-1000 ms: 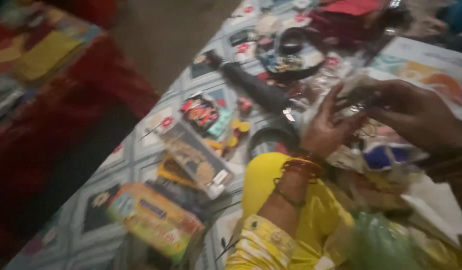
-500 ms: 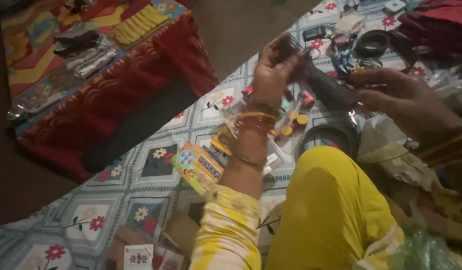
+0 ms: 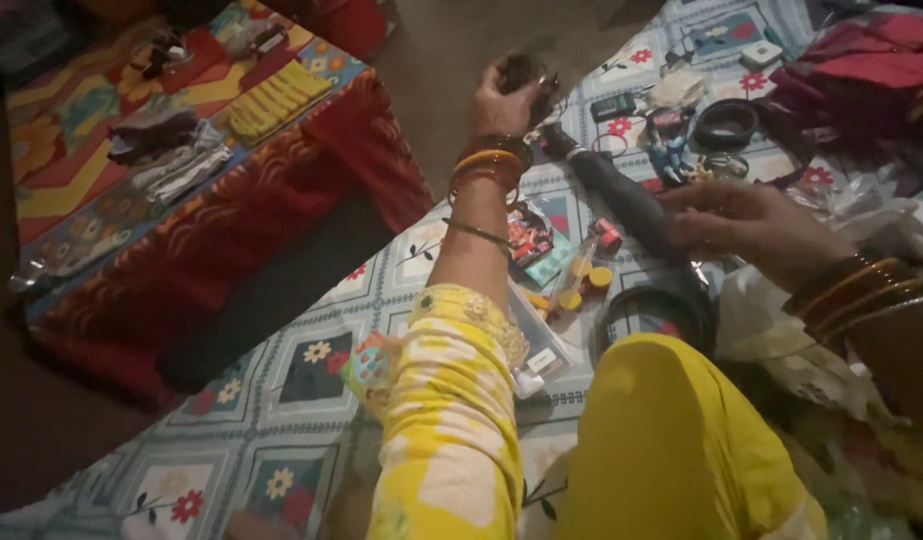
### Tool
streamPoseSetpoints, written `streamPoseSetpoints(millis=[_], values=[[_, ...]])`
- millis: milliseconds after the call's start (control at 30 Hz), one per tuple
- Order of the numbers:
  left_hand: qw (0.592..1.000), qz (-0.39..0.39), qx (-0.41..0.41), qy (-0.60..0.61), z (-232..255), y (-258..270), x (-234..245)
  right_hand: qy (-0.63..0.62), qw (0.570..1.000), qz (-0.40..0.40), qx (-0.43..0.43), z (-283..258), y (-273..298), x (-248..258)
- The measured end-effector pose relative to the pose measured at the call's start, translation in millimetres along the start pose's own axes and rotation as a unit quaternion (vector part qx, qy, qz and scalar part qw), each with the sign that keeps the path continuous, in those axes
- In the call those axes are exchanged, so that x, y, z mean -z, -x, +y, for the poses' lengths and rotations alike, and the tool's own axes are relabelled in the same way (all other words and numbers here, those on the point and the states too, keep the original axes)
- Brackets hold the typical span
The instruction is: The person sits on a patterned floor covering and unpacks various items from plastic bags and boxes. They remove a black pouch, a small electronic device, and several boxes of bangles, placing them on the floor.
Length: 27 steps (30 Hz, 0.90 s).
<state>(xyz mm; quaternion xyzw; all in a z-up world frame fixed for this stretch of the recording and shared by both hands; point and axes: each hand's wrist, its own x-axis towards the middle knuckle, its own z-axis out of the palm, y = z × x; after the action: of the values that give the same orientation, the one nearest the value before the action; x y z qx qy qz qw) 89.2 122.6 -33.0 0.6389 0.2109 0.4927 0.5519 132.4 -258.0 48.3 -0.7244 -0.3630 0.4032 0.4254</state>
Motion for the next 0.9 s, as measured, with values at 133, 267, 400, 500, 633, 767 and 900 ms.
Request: streamPoseSetpoints(millis=[133, 267, 400, 500, 633, 767, 900], values=[[0.996, -0.025, 0.074, -0.042, -19, 12, -17, -0.017, 1.000, -0.005, -0.021, 14, -20, 7], [0.991, -0.082, 0.075, -0.079, -51, 21, -43, -0.044, 0.999, 0.012, -0.024, 47, -44, 16], [0.988, -0.038, 0.048, -0.145, -106, 10, -59, -0.055, 0.998, 0.018, 0.007, 84, -66, 27], [0.983, -0.025, 0.093, -0.156, -150, 6, -51, -0.044, 0.998, 0.008, 0.037, 109, -72, 25], [0.951, 0.006, 0.087, -0.297, -192, 13, -27, -0.010, 0.999, 0.007, -0.032, 122, -60, 4], [0.914, -0.055, 0.197, -0.350, -200, 39, -30, -0.025, 0.999, -0.017, -0.017, 129, -45, 3], [0.978, -0.077, 0.188, -0.046, -175, 80, -76, 0.016, 0.999, 0.007, -0.038, 133, -41, 19]])
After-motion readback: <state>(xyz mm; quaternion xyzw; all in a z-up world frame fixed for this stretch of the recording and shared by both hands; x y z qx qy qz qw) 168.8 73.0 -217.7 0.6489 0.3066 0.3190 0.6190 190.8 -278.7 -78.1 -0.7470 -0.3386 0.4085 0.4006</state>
